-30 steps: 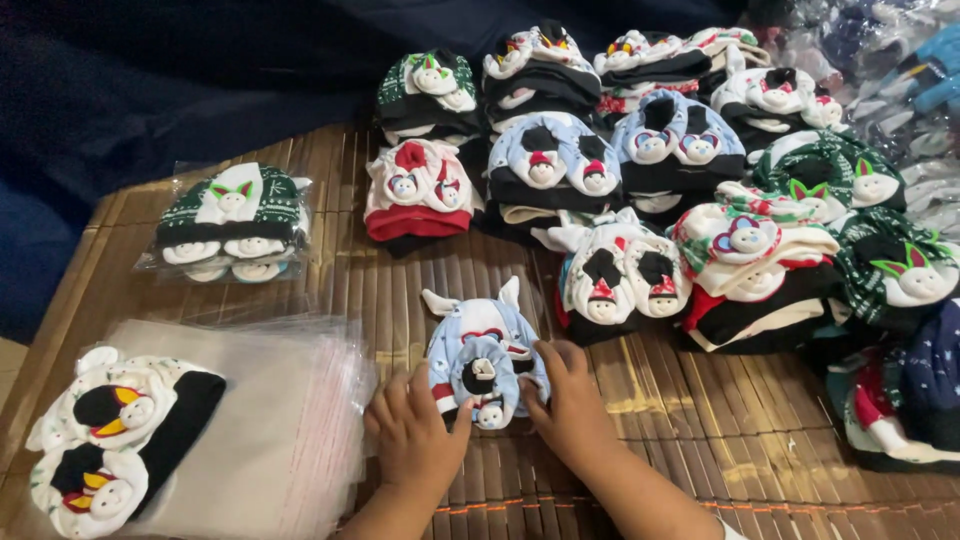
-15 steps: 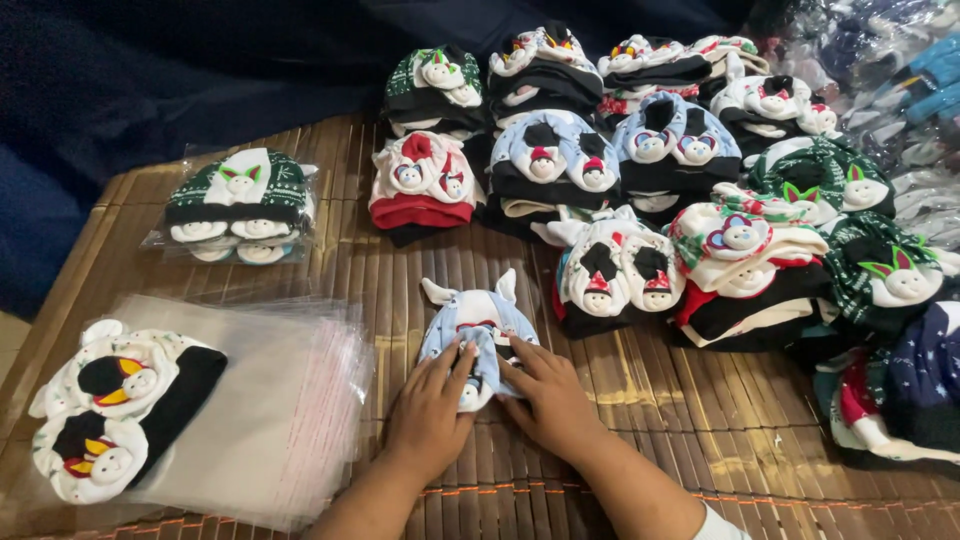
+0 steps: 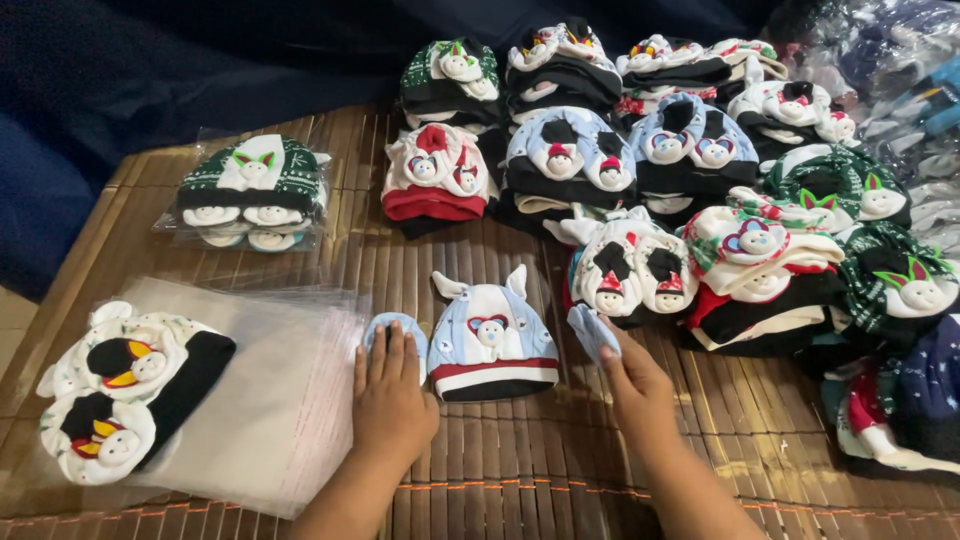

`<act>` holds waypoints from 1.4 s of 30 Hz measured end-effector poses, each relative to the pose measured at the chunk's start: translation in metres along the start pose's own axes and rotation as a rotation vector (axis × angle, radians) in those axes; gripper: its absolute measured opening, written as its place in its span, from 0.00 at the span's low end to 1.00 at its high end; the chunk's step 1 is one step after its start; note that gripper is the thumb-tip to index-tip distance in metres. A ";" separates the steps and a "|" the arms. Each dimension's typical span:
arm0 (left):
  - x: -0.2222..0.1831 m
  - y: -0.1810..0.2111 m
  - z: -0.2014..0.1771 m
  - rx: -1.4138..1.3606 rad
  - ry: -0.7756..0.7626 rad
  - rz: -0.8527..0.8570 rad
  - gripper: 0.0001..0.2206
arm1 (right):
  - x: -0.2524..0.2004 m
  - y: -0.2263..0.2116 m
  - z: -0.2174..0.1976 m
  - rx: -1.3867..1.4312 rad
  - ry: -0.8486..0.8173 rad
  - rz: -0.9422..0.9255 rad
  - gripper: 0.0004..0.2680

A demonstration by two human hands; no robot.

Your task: Packaging small knitted hats into individual plastic bags

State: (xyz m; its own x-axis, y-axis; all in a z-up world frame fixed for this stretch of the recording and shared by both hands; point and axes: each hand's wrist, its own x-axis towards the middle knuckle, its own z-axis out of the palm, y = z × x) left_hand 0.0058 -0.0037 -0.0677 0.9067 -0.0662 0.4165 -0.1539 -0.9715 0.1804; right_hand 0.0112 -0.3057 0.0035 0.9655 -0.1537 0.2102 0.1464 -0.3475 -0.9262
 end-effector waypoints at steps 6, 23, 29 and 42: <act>0.003 0.017 -0.022 0.073 0.018 0.020 0.35 | -0.015 0.028 0.011 -0.692 -0.138 -0.632 0.19; 0.009 0.041 -0.002 -0.086 0.090 0.272 0.21 | -0.021 0.046 0.027 -0.864 -0.094 -0.626 0.22; 0.014 0.041 0.014 -0.035 0.000 0.244 0.14 | -0.012 0.054 0.014 -0.478 -0.125 -0.423 0.17; 0.045 0.046 -0.015 -0.279 -0.089 -0.052 0.09 | -0.038 -0.032 0.046 -0.128 -0.017 -0.629 0.22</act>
State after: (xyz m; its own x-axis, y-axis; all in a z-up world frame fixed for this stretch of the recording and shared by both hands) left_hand 0.0331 -0.0482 -0.0269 0.9453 -0.0500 0.3224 -0.1972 -0.8749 0.4424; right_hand -0.0206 -0.2460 0.0102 0.7066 0.1298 0.6956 0.6603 -0.4744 -0.5823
